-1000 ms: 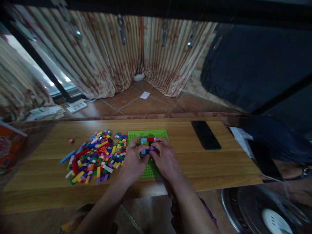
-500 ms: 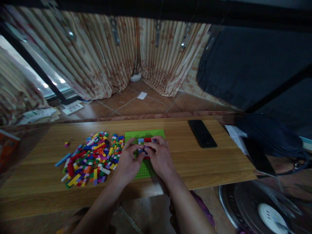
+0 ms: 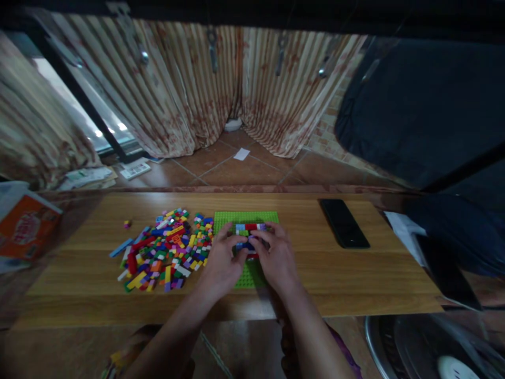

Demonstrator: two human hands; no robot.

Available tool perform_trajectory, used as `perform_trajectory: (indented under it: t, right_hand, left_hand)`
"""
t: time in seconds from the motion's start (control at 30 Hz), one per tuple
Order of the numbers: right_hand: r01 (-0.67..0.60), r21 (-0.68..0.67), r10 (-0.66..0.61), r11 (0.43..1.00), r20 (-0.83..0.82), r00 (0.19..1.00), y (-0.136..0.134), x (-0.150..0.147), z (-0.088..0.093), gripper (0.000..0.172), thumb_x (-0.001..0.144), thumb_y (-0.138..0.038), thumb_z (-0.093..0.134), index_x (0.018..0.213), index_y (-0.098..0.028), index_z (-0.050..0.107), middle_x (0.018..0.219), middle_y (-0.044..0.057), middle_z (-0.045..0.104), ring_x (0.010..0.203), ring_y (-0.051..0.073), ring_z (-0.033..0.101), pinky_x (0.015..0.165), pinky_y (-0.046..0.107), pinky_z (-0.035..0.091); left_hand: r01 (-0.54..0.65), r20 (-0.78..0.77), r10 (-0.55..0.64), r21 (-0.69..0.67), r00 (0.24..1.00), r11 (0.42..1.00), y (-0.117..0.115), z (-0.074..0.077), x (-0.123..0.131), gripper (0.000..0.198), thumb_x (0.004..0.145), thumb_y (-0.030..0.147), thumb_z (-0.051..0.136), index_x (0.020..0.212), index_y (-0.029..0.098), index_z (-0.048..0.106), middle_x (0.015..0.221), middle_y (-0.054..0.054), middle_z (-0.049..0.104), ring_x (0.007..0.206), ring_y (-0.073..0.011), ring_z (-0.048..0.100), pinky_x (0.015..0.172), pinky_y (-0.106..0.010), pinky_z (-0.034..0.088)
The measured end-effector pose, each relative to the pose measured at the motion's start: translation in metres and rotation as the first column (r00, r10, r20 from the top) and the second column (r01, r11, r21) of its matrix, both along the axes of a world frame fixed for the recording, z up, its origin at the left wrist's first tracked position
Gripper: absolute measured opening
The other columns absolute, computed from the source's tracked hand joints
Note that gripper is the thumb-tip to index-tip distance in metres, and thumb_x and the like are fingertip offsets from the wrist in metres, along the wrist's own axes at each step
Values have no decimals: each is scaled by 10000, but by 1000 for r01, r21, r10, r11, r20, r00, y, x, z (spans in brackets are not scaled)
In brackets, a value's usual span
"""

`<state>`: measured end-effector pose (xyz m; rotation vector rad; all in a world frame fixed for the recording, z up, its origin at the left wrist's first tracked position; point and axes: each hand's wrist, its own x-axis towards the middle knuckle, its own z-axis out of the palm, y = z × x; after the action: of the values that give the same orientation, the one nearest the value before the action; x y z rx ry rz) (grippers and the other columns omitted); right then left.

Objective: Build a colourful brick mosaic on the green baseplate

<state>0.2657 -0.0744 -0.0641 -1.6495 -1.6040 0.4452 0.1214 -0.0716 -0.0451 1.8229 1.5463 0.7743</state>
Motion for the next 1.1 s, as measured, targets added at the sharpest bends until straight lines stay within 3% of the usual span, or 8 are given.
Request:
perform_trajectory:
  t: [0.27, 0.47, 0.8, 1.1]
  right_hand:
    - [-55, 84, 48, 995, 87, 995, 0, 3, -4, 266, 840, -438, 599, 934, -252, 764, 1174, 95, 601, 1014, 266, 571, 926, 469, 473]
    - [9, 7, -9, 1000, -50, 999, 0, -3, -3, 207, 806, -365, 628, 922, -254, 759, 1224, 88, 577, 1075, 254, 580, 953, 454, 468]
    - [58, -41, -63, 997, -150, 987, 0, 1, 1, 311, 800, -331, 586, 1055, -192, 696, 1145, 111, 633, 1071, 237, 597, 967, 428, 453]
    - [169, -95, -176, 981, -70, 982, 5, -14, 5, 435, 802, -398, 562, 1151, -148, 630, 1136, 143, 648, 1051, 275, 599, 947, 462, 449]
  left_hand:
    - [-4, 85, 8, -42, 996, 999, -1, -2, 0, 310, 794, 119, 553, 1049, 170, 723, 1428, -133, 460, 1381, -274, 363, 1131, -430, 337]
    - [-21, 100, 26, -57, 995, 998, 1, -1, -2, 292, 797, 118, 559, 1023, 178, 733, 1398, -124, 498, 1370, -273, 382, 1129, -440, 341]
    - [12, 13, -12, -16, 1000, 1000, 1, -4, 1, 313, 808, 132, 540, 1065, 148, 718, 1427, -161, 451, 1333, -295, 430, 1114, -460, 359]
    - [15, 20, -16, 64, 1000, 998, 1, -7, 1, 281, 785, 106, 542, 993, 169, 720, 1393, -128, 488, 1282, -294, 476, 1086, -480, 398]
